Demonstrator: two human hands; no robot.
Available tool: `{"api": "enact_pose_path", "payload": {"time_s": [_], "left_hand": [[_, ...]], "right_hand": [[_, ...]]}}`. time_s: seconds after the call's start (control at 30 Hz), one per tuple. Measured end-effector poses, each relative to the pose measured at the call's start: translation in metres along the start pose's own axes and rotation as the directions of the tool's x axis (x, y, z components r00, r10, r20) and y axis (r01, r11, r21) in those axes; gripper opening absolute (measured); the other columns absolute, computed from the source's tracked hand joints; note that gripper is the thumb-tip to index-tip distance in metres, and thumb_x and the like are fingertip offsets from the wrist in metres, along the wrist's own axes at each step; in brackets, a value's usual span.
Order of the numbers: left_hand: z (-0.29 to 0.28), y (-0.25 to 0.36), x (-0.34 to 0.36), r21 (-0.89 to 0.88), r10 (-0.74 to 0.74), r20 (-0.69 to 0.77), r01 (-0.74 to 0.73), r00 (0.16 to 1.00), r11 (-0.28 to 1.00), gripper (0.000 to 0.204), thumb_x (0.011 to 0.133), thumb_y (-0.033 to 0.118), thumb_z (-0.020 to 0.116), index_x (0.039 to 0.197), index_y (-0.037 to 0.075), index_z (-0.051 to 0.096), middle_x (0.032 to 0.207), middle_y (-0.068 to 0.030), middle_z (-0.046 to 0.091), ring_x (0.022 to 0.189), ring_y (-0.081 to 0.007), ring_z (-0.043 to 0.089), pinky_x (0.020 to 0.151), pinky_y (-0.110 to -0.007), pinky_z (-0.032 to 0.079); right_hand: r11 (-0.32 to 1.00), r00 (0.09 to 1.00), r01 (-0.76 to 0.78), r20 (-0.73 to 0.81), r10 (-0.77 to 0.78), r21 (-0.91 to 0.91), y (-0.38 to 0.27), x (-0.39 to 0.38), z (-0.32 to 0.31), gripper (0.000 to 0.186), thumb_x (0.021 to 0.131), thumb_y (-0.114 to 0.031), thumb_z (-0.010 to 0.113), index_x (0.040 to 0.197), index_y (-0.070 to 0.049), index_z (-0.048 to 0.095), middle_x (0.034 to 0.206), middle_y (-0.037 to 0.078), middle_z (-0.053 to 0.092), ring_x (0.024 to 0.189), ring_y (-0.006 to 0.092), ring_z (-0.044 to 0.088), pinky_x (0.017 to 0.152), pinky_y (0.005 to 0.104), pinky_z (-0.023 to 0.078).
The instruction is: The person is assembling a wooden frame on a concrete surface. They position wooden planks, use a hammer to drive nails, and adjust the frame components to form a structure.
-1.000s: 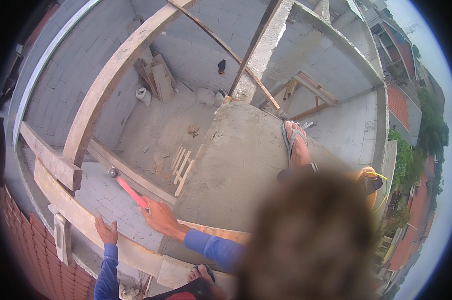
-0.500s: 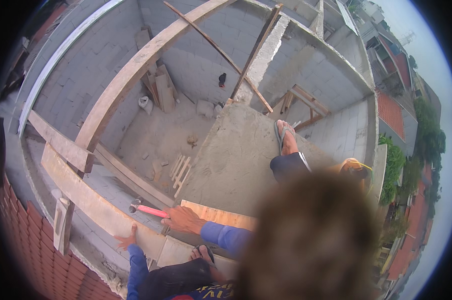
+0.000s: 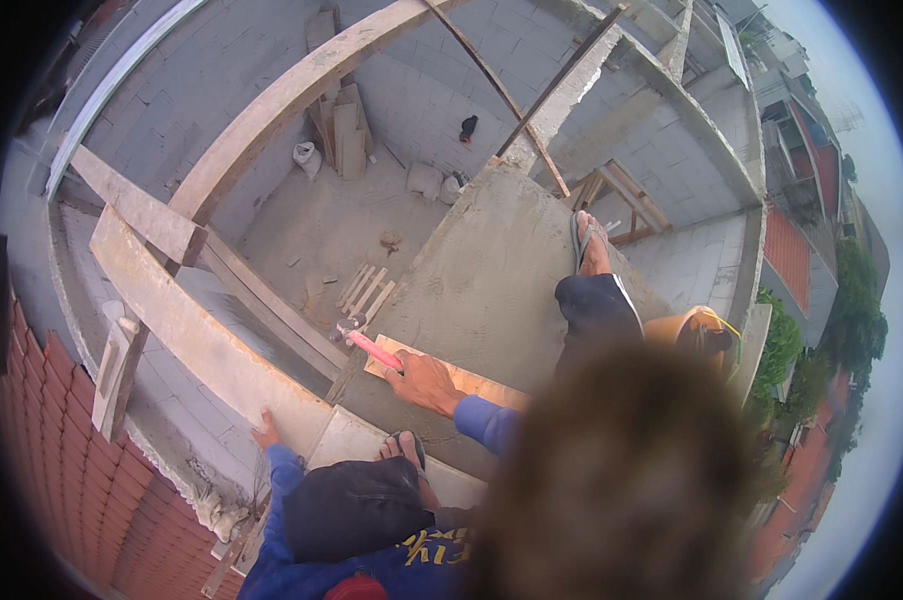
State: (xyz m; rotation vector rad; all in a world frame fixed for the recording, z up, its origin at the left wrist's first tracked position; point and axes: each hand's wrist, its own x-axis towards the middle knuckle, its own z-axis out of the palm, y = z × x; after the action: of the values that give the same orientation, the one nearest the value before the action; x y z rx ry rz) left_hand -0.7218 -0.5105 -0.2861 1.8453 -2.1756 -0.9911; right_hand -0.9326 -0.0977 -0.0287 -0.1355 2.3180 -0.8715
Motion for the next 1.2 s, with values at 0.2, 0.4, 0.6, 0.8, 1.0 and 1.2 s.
{"api": "enact_pose_path", "payload": {"time_s": [0.2, 0.4, 0.6, 0.8, 1.0, 1.2], "left_hand": [[-0.007, 0.006, -0.06, 0.121, -0.046, 0.027, 0.042, 0.999, 0.992, 0.094, 0.099, 0.072, 0.045, 0.141, -0.012, 0.052, 0.135, -0.0346, 0.06, 0.127, -0.0472, 0.057, 0.11, -0.048, 0.042], [0.008, 0.041, -0.097, 0.061, -0.09, -0.047, 0.093, 0.995, 0.994, 0.092, 0.1, 0.07, 0.044, 0.14, -0.012, 0.05, 0.131, -0.034, 0.062, 0.119, -0.0469, 0.062, 0.103, -0.05, 0.047], [-0.005, 0.043, -0.098, -0.016, -0.12, 0.119, 0.122, 0.986, 0.992, 0.085, 0.1, 0.067, 0.049, 0.143, -0.005, 0.047, 0.128, -0.031, 0.065, 0.113, -0.0426, 0.067, 0.096, -0.048, 0.053], [-0.029, 0.022, -0.122, 0.313, -0.121, 0.173, 0.062, 0.977, 0.948, 0.089, 0.096, 0.076, 0.041, 0.153, 0.008, 0.043, 0.137, -0.0186, 0.065, 0.133, -0.041, 0.055, 0.12, -0.066, 0.015], [-0.025, 0.038, -0.156, 0.296, -0.045, 0.071, 0.022, 0.996, 0.955, 0.075, 0.099, 0.068, 0.047, 0.139, 0.006, 0.06, 0.135, -0.0199, 0.064, 0.138, -0.0392, 0.049, 0.122, -0.07, 0.008], [-0.029, 0.043, -0.157, 0.321, -0.041, 0.048, 0.023, 0.998, 0.947, 0.077, 0.098, 0.067, 0.049, 0.136, 0.001, 0.062, 0.134, -0.0215, 0.064, 0.136, -0.0374, 0.051, 0.123, -0.068, 0.006]], "right_hand": [[0.994, 0.995, -0.102, -0.01, 0.103, 0.043, 0.006, -0.016, 0.006, 0.053, 0.094, -0.042, 0.061, 0.122, 0.003, 0.067, 0.089, 0.03, 0.071, 0.086, 0.0471, 0.07, 0.08, 0.0551, 0.053], [0.989, 0.978, -0.143, -0.156, 0.135, -0.04, 0.021, -0.022, -0.015, 0.046, 0.093, -0.04, 0.065, 0.121, -0.002, 0.066, 0.088, 0.027, 0.071, 0.086, 0.0486, 0.069, 0.079, 0.0557, 0.053], [0.976, 0.933, -0.156, -0.347, 0.096, -0.149, 0.077, -0.01, -0.009, 0.037, 0.095, -0.034, 0.064, 0.116, -0.003, 0.059, 0.081, 0.026, 0.069, 0.08, 0.0496, 0.068, 0.073, 0.0574, 0.052], [0.966, 0.904, -0.244, -0.381, 0.194, -0.089, 0.098, -0.019, 0.014, 0.039, 0.095, -0.04, 0.066, 0.109, -0.004, 0.063, 0.077, 0.026, 0.067, 0.074, 0.048, 0.067, 0.068, 0.0525, 0.05], [0.966, 0.958, -0.152, -0.272, 0.093, -0.208, 0.132, -0.053, 0.043, 0.037, 0.097, -0.04, 0.066, 0.115, -0.008, 0.065, 0.08, 0.023, 0.069, 0.077, 0.0463, 0.068, 0.069, 0.0516, 0.051], [0.951, 0.992, -0.068, -0.124, 0.031, -0.301, 0.135, -0.056, 0.054, 0.034, 0.096, -0.035, 0.068, 0.112, -0.006, 0.064, 0.087, 0.024, 0.067, 0.081, 0.0439, 0.066, 0.073, 0.0502, 0.051]]}}
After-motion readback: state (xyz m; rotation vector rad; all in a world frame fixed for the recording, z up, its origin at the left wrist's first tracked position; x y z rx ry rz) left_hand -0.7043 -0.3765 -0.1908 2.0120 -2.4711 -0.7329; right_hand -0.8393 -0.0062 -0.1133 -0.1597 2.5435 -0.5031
